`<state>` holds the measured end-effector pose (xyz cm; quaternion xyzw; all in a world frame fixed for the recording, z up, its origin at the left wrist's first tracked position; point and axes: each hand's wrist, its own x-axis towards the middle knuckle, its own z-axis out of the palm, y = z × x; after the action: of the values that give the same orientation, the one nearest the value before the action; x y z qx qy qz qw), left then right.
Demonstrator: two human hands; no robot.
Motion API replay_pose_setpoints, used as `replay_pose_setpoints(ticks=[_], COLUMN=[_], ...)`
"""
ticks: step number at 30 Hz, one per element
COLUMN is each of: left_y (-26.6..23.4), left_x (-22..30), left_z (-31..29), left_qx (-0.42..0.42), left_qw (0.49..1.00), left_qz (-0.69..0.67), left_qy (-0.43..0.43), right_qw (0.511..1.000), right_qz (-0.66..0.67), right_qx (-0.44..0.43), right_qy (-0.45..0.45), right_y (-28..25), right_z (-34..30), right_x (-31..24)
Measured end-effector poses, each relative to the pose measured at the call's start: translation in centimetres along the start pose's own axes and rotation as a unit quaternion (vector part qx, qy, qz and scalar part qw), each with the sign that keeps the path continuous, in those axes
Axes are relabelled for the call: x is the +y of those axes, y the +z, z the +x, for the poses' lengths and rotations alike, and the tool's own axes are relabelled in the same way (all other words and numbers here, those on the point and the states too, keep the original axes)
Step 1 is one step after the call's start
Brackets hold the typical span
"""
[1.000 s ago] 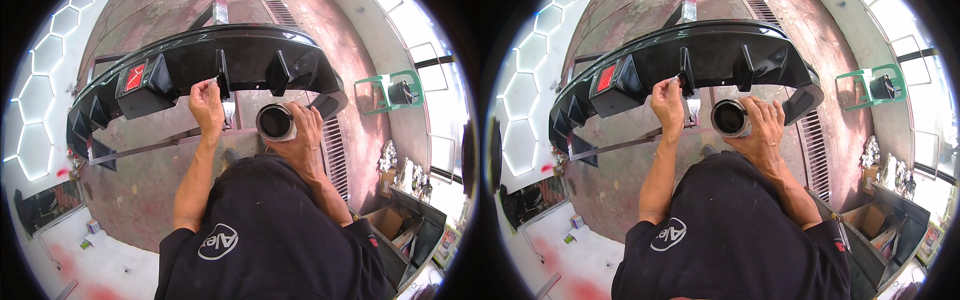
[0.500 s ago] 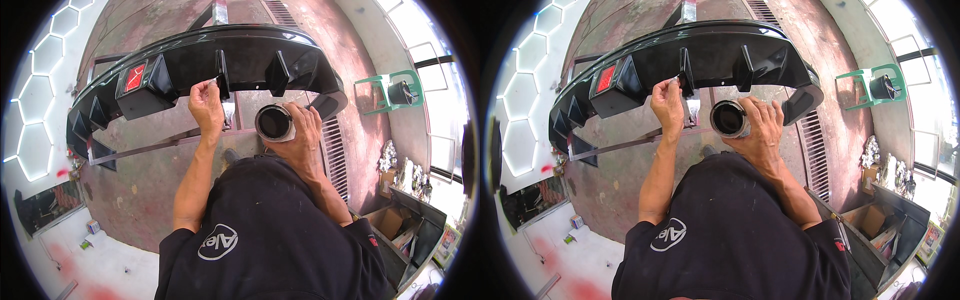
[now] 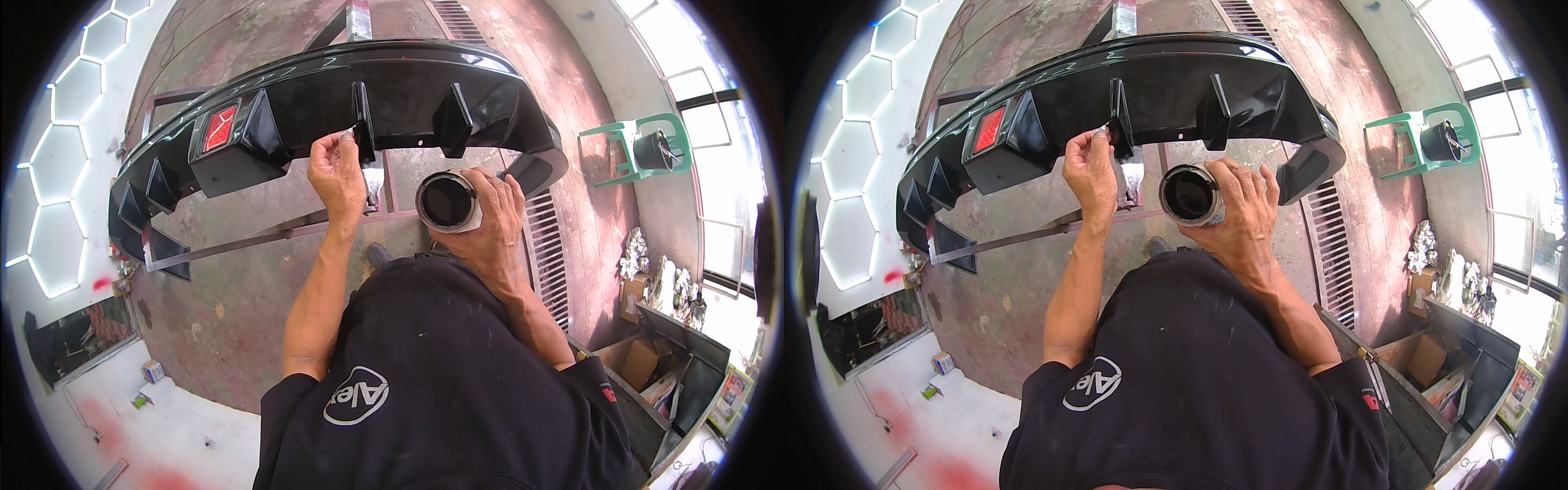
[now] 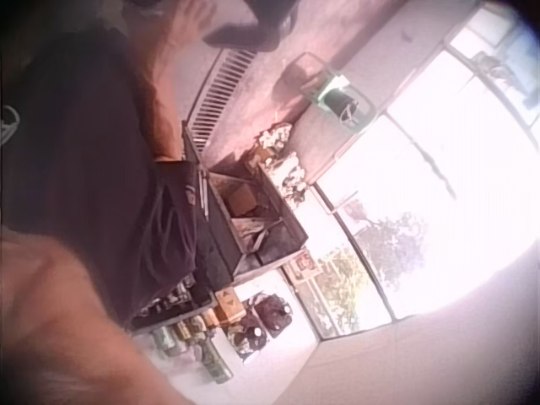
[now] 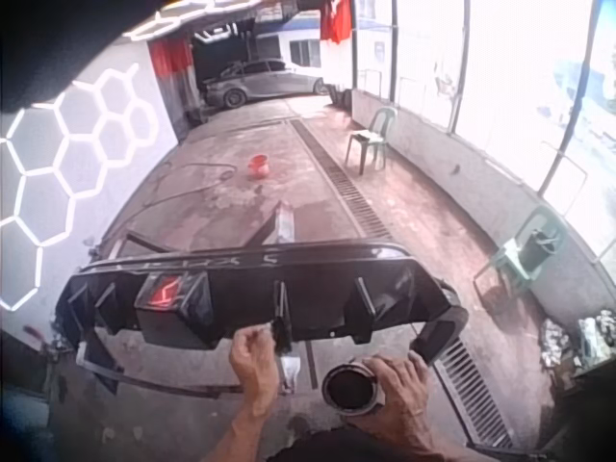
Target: The person hand-paints a black car bumper with a small brush, repeatedly dipping the brush into a paint can and applying paint to the edges and surfaces of the bumper. The bumper is mounted on a stand in a workshop.
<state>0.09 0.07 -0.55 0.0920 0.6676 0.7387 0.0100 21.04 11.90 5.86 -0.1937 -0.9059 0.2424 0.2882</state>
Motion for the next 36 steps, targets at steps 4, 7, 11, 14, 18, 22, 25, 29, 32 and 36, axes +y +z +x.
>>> replay_pose_setpoints(ticks=[4,7,11,14,18,22,25,29,32,36], left_y=[0.12,0.32,0.48,0.63,0.72,0.75,0.79,0.53,0.42,0.67], left_x=[0.69,0.77,0.73,1.09,0.88,0.82,0.81,0.66,0.58,1.14], left_z=[-0.40,-0.51,-0.51,-0.62,-0.68,-0.64,-0.67,-0.53,-0.46,-1.05], left_qx=[-0.004,-0.005,0.000,0.004,0.016,0.021,0.027,0.032,0.031,0.039], left_qw=[1.000,1.000,0.999,0.999,0.998,0.998,0.997,0.997,0.997,0.998], left_qz=[0.002,-0.005,0.011,0.028,0.035,0.041,0.052,0.066,0.063,0.023], left_qy=[0.000,0.019,0.031,0.042,0.047,0.042,0.042,0.023,0.016,0.034], right_qw=[1.000,1.000,1.000,1.000,1.000,1.000,1.000,1.000,1.000,1.000], right_qz=[0.003,0.002,0.002,0.006,0.007,0.015,0.014,0.014,0.014,0.027], right_qx=[0.002,0.002,0.003,0.002,0.005,0.006,0.006,0.011,0.005,0.004], right_qy=[0.001,-0.001,-0.003,-0.002,-0.001,-0.004,-0.007,-0.007,-0.002,0.001], right_y=[0.11,0.16,0.18,0.10,0.03,0.03,0.13,0.12,0.00,-0.07], right_z=[0.01,0.08,0.14,0.19,0.30,0.33,0.42,0.54,0.57,0.44], right_x=[0.03,0.03,0.12,0.13,0.20,0.45,0.48,0.39,0.40,0.57])
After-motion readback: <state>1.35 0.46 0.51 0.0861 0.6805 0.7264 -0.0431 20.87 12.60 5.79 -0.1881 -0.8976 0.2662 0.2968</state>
